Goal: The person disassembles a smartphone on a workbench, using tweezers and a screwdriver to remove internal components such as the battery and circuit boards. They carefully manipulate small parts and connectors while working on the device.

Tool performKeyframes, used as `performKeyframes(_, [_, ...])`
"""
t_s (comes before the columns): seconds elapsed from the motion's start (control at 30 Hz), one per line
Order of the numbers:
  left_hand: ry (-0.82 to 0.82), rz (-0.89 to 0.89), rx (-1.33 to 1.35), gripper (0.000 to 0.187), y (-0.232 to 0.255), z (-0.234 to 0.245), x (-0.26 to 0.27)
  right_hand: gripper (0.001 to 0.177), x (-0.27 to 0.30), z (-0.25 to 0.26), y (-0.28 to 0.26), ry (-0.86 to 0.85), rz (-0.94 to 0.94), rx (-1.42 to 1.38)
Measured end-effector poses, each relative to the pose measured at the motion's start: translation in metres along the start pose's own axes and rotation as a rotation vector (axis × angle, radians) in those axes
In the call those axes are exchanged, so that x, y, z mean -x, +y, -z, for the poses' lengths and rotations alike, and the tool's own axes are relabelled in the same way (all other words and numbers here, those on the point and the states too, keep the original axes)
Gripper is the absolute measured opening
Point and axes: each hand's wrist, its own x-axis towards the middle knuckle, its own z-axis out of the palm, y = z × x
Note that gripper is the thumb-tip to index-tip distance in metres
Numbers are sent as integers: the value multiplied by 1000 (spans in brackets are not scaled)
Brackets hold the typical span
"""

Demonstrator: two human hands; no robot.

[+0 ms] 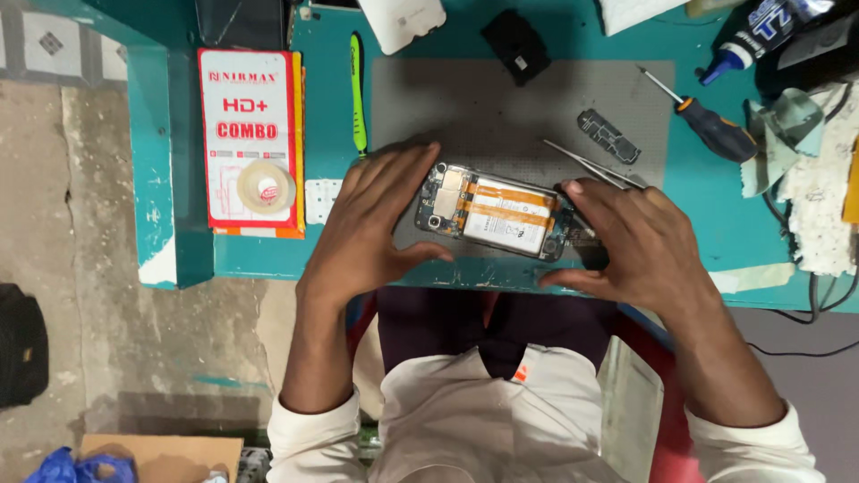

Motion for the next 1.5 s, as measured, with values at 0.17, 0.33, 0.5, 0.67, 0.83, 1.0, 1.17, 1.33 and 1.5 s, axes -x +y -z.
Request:
performKeyframes(0.17, [12, -6, -32, 105, -14, -9, 7, 98, 1, -3, 0, 47, 53, 14])
performKeyframes(0.33, [56, -32, -41, 94, -16, -15, 11, 92, 2, -6, 0, 101, 76, -32])
performKeyframes(0.5, [48, -75, -107, 85, -13, -14, 11, 87, -3, -3, -1, 89, 65, -51])
performKeyframes(0.67, [9, -60, -197, 73, -11, -17, 11, 69, -9, 0, -3, 151, 98, -69])
performKeyframes(0.83, [50, -102, -203, 50, -11, -24, 15, 62, -5, -6, 1, 62, 32, -36])
performKeyframes(1.0, [113, -165, -228, 31, -13, -34, 18, 59, -12, -2, -4, 100, 78, -30])
performKeyframes(1.17, [99, -169, -197, 14, -5, -37, 7, 60, -17, 2, -9, 96, 66, -16])
performKeyframes(1.33, [25, -128, -223, 12, 10, -25, -6, 60, -18, 2, -9, 101, 69, -32])
performKeyframes(1.5, [-15, -144, -303, 15, 18, -20, -18, 59, -11, -1, -3, 118, 87, -47])
